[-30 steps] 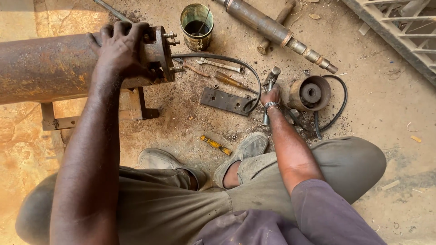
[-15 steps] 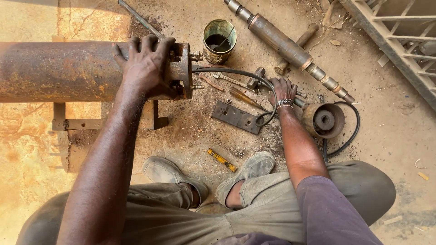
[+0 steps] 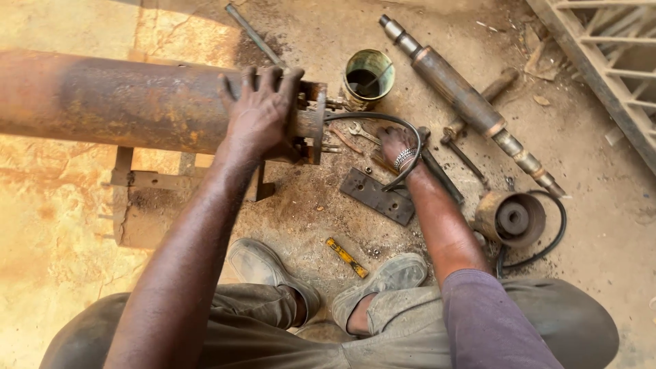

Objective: The person sits on the ground and uses a wrench and hammer to loosen and remove bolts from a flange on a large cylindrical metal object. The person then uses a screwdriver to pry and adjust parts of the flange assembly.

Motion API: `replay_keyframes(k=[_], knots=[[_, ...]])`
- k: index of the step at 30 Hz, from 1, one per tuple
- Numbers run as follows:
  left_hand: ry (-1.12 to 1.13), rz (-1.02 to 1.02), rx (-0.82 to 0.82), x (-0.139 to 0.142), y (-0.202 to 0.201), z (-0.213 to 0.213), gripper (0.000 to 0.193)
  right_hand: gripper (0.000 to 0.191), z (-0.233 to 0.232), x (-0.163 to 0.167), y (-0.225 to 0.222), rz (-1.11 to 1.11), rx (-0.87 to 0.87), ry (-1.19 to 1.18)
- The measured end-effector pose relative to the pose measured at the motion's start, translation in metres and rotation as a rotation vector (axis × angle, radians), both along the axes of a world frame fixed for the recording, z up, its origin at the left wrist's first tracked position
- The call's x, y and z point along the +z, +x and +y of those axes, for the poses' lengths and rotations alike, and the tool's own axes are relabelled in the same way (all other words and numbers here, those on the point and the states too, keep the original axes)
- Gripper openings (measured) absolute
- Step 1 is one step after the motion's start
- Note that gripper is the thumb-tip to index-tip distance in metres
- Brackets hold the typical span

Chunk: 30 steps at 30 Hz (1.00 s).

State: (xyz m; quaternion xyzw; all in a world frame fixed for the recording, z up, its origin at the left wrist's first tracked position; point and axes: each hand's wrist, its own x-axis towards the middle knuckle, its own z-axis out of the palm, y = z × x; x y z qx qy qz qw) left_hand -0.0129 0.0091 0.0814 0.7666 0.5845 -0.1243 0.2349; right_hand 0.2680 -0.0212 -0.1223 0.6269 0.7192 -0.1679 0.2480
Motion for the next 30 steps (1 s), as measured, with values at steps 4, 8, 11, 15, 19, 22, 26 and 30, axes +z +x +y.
replay_keyframes(k=[4,8,11,15,19,22,26,30], knots=[[-0.041,-0.015,0.029,-0.004,0.006,0.002,0.151,0.041,0.002,0.011,-0.004,0.001,0.142,0.077],[-0.022,-0.036,0.043,-0.03,0.009,0.009,0.139,0.029,0.003,0.03,0.002,0.179,-0.06,0.107],[0.16,-0.061,0.026,-0.051,0.01,0.016,0.11,0.034,0.006,0.053,0.007,0.46,-0.322,0.261],[0.132,-0.134,0.063,-0.066,0.011,0.023,0.083,0.045,0.004,0.096,0.03,0.309,-0.279,0.244],[0.143,-0.137,-0.022,-0.078,0.004,0.025,0.088,0.033,-0.024,0.129,0.088,-0.123,-0.681,-0.186],[0.295,-0.141,-0.128,-0.092,-0.004,0.023,0.093,0.029,-0.046,0.145,0.136,-0.166,-0.816,0.051],[0.359,-0.096,-0.164,-0.107,-0.007,0.015,0.098,0.04,-0.046,0.166,0.152,0.331,-0.789,0.382],[0.093,-0.205,-0.07,-0.1,-0.012,0.028,0.122,0.01,-0.046,0.165,0.064,1.268,-0.479,0.692]])
